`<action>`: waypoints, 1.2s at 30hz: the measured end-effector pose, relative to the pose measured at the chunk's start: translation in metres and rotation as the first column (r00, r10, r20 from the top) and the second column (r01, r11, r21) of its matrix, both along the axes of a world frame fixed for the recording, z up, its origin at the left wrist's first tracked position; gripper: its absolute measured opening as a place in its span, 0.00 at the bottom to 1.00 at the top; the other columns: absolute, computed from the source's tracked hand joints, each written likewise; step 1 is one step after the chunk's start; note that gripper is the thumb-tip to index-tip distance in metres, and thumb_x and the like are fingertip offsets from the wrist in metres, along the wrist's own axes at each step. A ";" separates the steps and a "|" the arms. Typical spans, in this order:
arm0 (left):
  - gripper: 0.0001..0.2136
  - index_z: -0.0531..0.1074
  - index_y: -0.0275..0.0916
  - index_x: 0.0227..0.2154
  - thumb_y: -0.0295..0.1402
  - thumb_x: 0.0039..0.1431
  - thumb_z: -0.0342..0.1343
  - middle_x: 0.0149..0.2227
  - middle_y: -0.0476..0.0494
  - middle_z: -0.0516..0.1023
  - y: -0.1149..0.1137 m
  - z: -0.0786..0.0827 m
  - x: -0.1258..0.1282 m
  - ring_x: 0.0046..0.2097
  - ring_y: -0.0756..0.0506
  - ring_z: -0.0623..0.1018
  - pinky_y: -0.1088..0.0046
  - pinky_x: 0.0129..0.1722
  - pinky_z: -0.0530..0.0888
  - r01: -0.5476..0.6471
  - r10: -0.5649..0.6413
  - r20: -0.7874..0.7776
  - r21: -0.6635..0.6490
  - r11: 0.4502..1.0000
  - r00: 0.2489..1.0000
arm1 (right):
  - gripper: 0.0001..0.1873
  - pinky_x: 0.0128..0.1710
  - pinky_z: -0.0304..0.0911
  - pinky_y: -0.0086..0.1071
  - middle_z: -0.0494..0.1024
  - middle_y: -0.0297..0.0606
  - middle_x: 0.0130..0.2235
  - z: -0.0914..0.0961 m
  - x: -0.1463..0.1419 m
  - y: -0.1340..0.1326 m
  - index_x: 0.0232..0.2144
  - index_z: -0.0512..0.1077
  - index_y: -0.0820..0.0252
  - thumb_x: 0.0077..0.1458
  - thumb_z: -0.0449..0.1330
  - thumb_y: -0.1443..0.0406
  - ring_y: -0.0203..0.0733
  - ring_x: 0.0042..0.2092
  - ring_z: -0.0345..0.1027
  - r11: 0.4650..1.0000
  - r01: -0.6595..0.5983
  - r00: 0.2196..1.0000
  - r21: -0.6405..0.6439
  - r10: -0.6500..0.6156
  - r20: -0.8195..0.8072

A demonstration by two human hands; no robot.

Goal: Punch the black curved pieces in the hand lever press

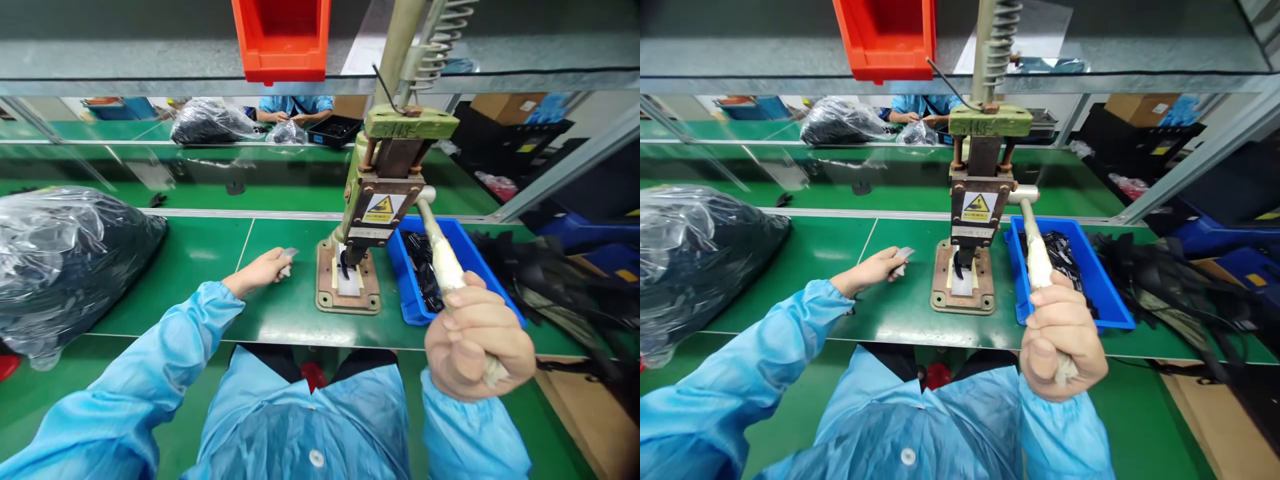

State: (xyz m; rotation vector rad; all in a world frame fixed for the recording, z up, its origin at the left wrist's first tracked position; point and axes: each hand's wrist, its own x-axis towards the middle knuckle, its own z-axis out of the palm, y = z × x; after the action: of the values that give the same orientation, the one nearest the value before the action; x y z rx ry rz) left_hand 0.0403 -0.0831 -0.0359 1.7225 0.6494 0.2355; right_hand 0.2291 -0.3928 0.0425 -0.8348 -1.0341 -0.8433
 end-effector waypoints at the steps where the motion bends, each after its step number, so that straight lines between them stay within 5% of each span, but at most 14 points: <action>1: 0.20 0.68 0.40 0.34 0.53 0.64 0.64 0.28 0.50 0.76 -0.010 0.002 0.012 0.25 0.52 0.72 0.75 0.25 0.69 0.015 -0.014 0.028 -0.036 0.999 1.000 | 0.20 0.48 0.76 0.52 0.70 0.27 0.20 0.001 -0.001 0.000 0.18 0.61 0.56 0.51 0.67 0.60 0.38 0.28 0.72 1.000 0.001 1.000 -0.002 -0.001 0.002; 7: 0.15 0.72 0.37 0.37 0.41 0.63 0.70 0.30 0.46 0.80 -0.049 0.013 0.067 0.28 0.51 0.78 0.75 0.27 0.73 0.088 -0.078 0.114 -0.091 0.992 0.990 | 0.18 0.50 0.76 0.54 0.71 0.27 0.21 0.001 -0.003 -0.002 0.19 0.62 0.56 0.51 0.66 0.61 0.39 0.30 0.72 0.999 0.002 1.000 -0.039 -0.002 -0.001; 11: 0.16 0.74 0.35 0.35 0.43 0.64 0.70 0.31 0.44 0.81 -0.060 0.011 0.082 0.30 0.50 0.79 0.76 0.28 0.73 0.092 -0.076 0.139 -0.119 0.989 0.987 | 0.18 0.50 0.76 0.53 0.70 0.26 0.21 0.001 -0.003 -0.003 0.19 0.61 0.56 0.52 0.66 0.61 0.39 0.30 0.71 0.998 0.007 1.000 -0.055 -0.006 0.003; 27: 0.17 0.80 0.36 0.35 0.46 0.61 0.70 0.31 0.45 0.81 -0.053 -0.004 0.086 0.28 0.51 0.76 0.76 0.26 0.72 0.128 -0.122 0.103 -0.050 0.991 0.987 | 0.24 0.48 0.77 0.49 0.68 0.26 0.20 -0.002 0.002 0.001 0.17 0.55 0.57 0.50 0.67 0.61 0.37 0.28 0.71 1.000 0.008 1.000 -0.006 -0.008 0.007; 36: 0.12 0.82 0.36 0.37 0.42 0.62 0.70 0.29 0.47 0.80 -0.051 0.018 0.090 0.25 0.51 0.73 0.75 0.24 0.67 0.193 -0.196 -0.051 -0.066 0.979 0.979 | 0.27 0.45 0.77 0.50 0.65 0.26 0.19 -0.001 0.003 0.002 0.17 0.52 0.56 0.52 0.67 0.58 0.38 0.26 0.69 1.000 0.014 1.000 0.021 -0.014 0.018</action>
State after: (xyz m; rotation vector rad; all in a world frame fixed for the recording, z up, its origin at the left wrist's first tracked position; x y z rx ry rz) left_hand 0.1300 -0.1337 -0.0182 1.7254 0.5196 0.0290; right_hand 0.2325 -0.3904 0.0415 -0.8188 -1.0342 -0.8737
